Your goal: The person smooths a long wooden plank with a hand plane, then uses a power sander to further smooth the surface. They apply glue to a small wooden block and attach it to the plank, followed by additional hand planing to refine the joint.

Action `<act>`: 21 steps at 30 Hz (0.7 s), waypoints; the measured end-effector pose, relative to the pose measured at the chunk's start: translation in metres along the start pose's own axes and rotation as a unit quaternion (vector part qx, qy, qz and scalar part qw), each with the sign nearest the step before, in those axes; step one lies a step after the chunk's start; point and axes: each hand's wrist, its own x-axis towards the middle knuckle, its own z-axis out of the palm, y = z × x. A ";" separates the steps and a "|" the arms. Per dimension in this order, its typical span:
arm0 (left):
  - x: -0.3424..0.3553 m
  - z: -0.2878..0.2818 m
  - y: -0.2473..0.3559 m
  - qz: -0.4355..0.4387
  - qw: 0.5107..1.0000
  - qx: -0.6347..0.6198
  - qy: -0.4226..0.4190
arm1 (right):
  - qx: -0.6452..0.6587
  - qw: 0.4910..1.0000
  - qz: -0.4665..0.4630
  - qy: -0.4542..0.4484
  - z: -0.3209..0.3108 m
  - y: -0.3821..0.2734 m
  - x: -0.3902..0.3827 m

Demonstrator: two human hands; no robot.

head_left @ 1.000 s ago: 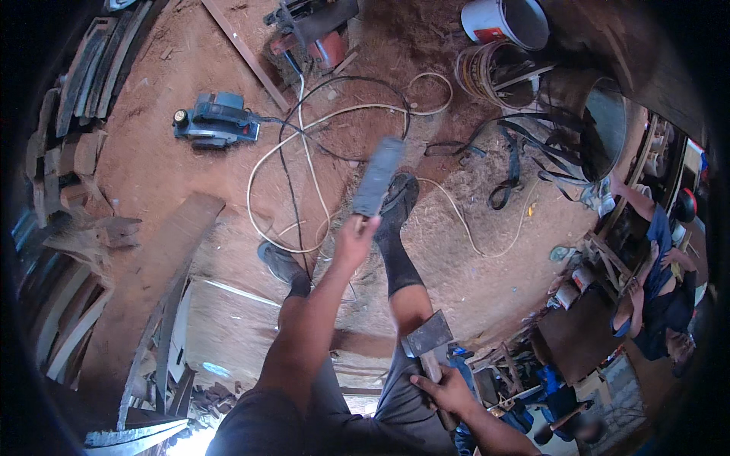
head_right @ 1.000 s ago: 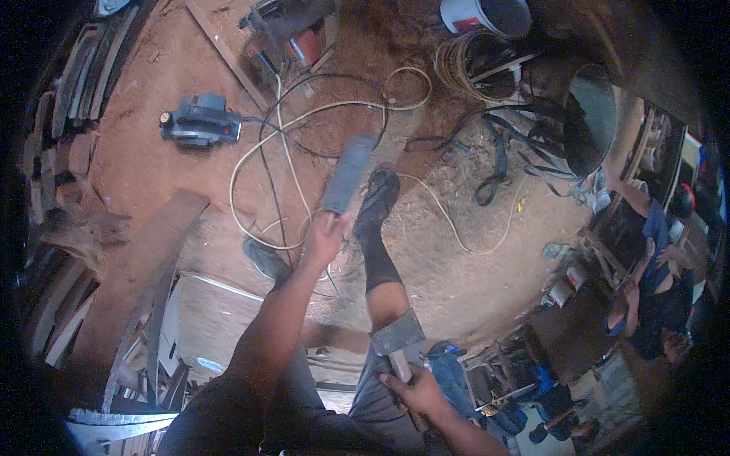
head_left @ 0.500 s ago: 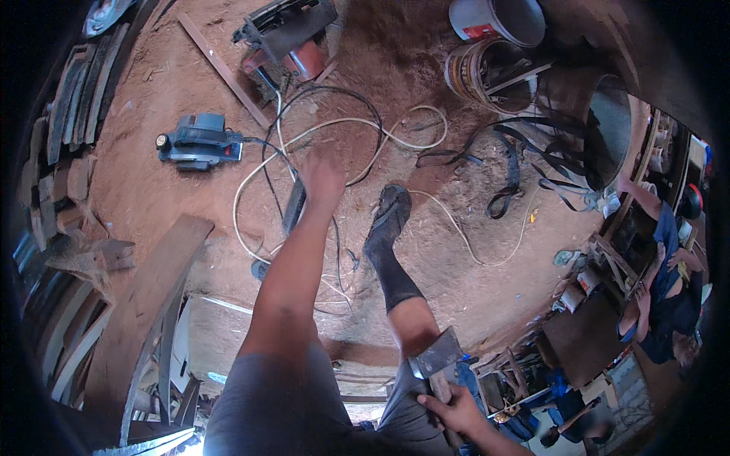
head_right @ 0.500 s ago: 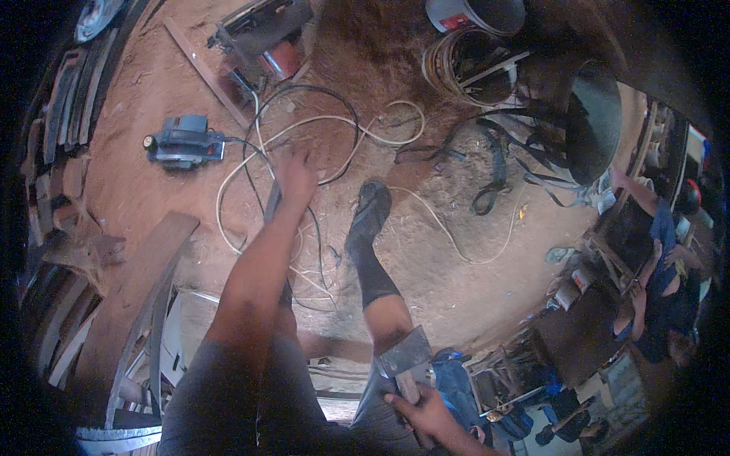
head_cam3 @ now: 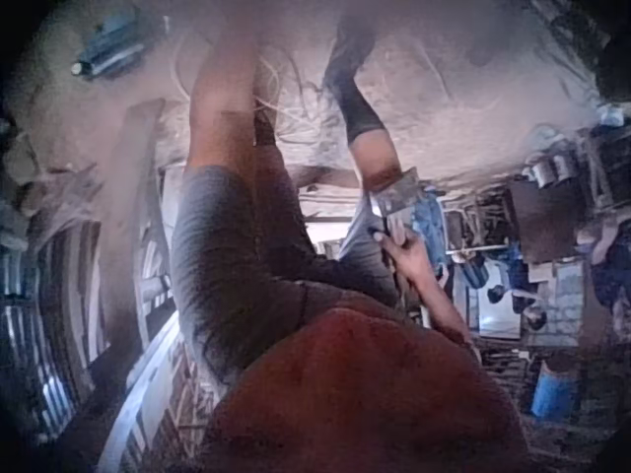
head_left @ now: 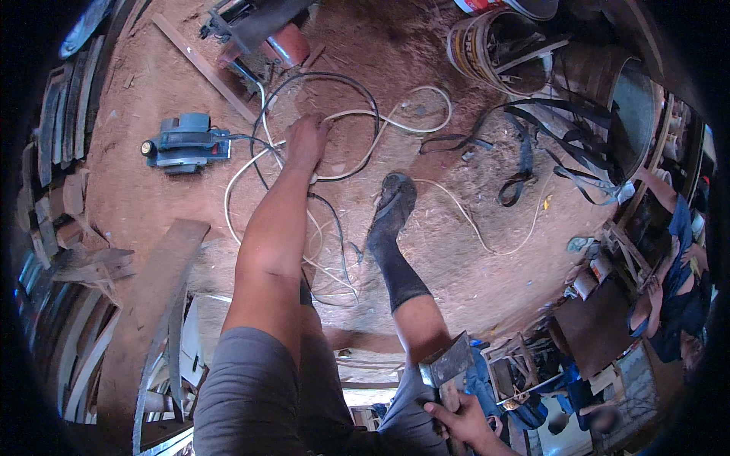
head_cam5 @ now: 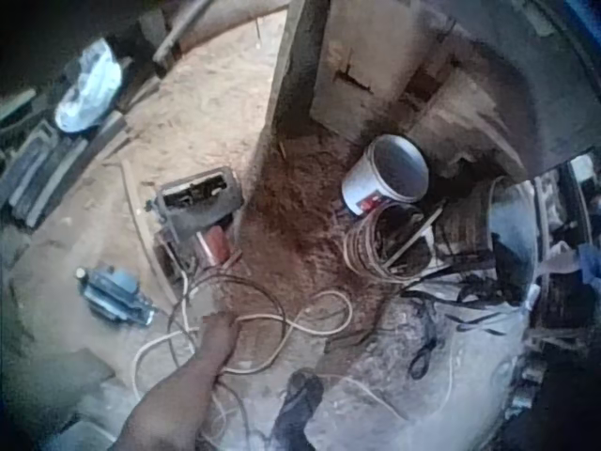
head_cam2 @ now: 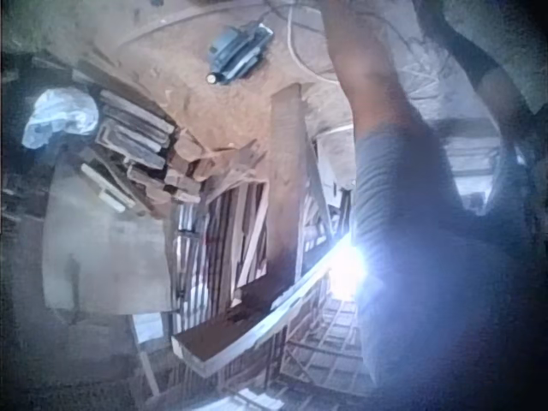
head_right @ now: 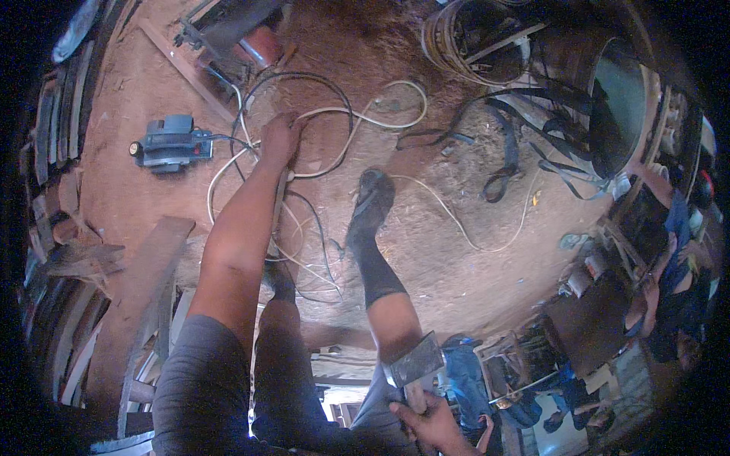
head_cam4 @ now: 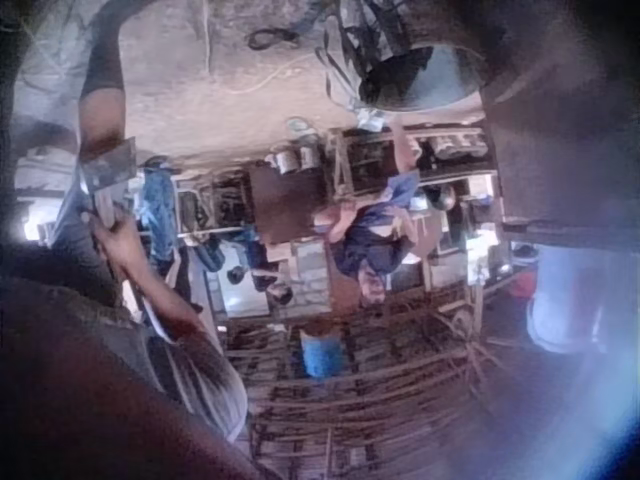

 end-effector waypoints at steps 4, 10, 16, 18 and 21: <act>-0.012 -0.020 0.017 -0.075 0.985 -0.096 -0.119 | 0.003 1.000 0.003 0.003 0.004 0.002 -0.005; -0.037 0.010 -0.021 -0.006 0.988 -0.125 -0.094 | -0.019 1.000 0.000 -0.011 0.008 -0.003 -0.001; -0.036 0.010 0.011 -0.032 0.987 -0.122 -0.104 | 0.015 1.000 -0.001 -0.018 0.015 0.005 0.001; -0.035 0.011 0.016 -0.040 0.990 -0.128 -0.052 | 0.013 1.000 0.005 -0.014 0.016 0.003 0.000; -0.033 0.011 0.016 -0.056 0.988 -0.146 -0.002 | 0.026 0.999 -0.009 -0.017 0.017 0.011 0.004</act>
